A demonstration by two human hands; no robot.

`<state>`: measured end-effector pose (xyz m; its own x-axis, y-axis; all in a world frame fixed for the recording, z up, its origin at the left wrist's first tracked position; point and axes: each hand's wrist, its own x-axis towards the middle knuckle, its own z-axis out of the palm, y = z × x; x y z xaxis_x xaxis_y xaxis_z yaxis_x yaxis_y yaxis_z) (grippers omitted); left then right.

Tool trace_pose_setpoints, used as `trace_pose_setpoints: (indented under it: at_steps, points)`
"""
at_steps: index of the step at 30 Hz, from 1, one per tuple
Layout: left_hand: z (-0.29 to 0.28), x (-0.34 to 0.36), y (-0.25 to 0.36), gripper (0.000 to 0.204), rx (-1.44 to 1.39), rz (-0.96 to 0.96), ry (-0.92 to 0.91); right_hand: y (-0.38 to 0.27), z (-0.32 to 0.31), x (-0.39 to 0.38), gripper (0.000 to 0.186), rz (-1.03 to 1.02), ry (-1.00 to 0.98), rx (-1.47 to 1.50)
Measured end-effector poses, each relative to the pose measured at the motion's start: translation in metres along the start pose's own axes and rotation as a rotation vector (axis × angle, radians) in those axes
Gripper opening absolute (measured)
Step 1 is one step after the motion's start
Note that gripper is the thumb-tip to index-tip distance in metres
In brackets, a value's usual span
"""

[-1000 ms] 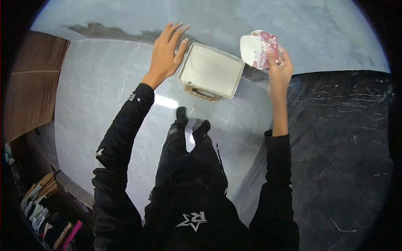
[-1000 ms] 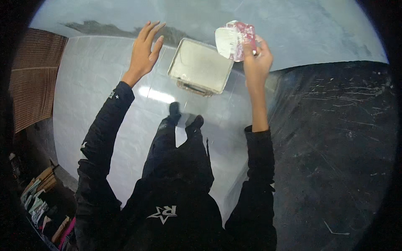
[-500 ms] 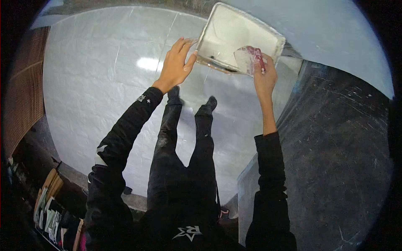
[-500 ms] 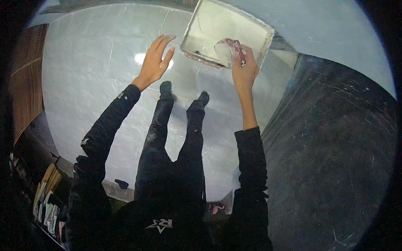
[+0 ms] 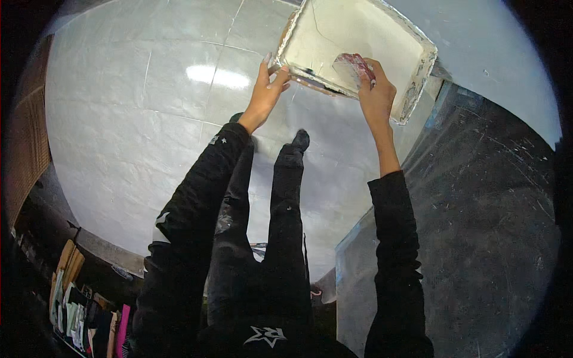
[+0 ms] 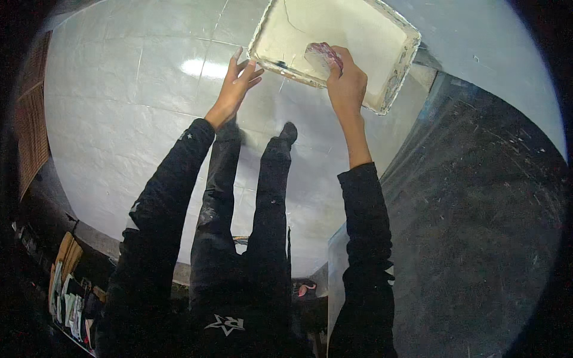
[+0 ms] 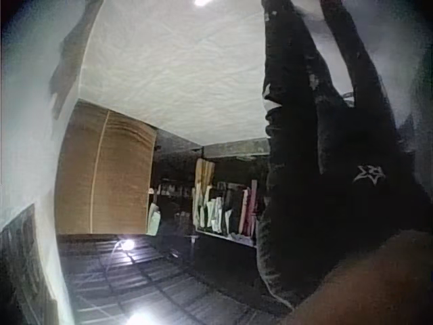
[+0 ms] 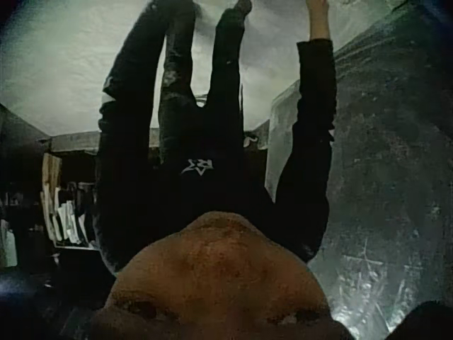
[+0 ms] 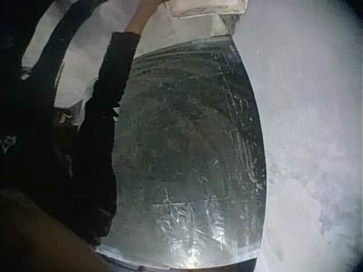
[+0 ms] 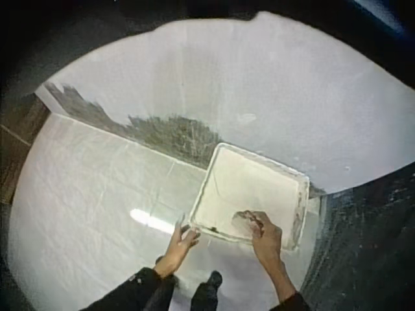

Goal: The person applies wall putty to a wall using a putty knife.

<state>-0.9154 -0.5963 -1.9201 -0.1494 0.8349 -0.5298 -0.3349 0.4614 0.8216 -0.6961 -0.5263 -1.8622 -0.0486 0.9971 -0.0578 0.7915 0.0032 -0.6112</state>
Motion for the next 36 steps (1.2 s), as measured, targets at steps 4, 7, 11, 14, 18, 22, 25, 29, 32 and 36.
trace_pose_setpoints:
  at_steps: [4, 7, 11, 14, 18, 22, 25, 29, 32, 36]
  points:
    - [0.006, -0.002, -0.009, 0.069, -0.154, -0.037, -0.054, 0.002, 0.003, -0.004, 0.031, 0.011, -0.024, -0.014]
    - [0.013, -0.004, -0.009, 0.060, -0.260, -0.075, -0.051, 0.003, 0.005, -0.009, 0.030, -0.018, -0.032, -0.040]
    - [0.018, 0.002, -0.009, 0.080, -0.343, -0.075, -0.115, 0.012, 0.011, -0.010, 0.030, -0.030, 0.007, -0.053]
    - [0.024, 0.001, -0.014, 0.076, -0.384, -0.066, -0.089, 0.016, 0.014, -0.014, 0.031, -0.130, 0.035, -0.022]
    - [0.027, 0.003, -0.019, 0.070, -0.427, -0.048, -0.053, 0.014, 0.013, -0.008, 0.033, -0.146, -0.025, -0.032]
    - [0.028, 0.004, -0.021, 0.069, -0.424, -0.036, -0.029, 0.006, 0.009, 0.004, 0.031, -0.083, -0.125, -0.042]
    - [0.033, 0.001, -0.018, 0.068, -0.430, -0.027, -0.002, 0.003, 0.007, 0.019, 0.029, -0.129, -0.195, -0.051]
    - [0.036, 0.001, -0.015, 0.064, -0.424, -0.048, 0.035, 0.006, 0.007, 0.046, 0.030, -0.160, -0.338, -0.042]
    - [0.036, 0.000, -0.015, 0.060, -0.409, -0.049, 0.047, 0.011, 0.007, 0.064, 0.034, -0.103, -0.458, 0.018]
    - [0.036, 0.003, -0.018, 0.058, -0.427, -0.077, 0.053, 0.026, 0.009, 0.088, 0.035, -0.136, -0.616, 0.109]
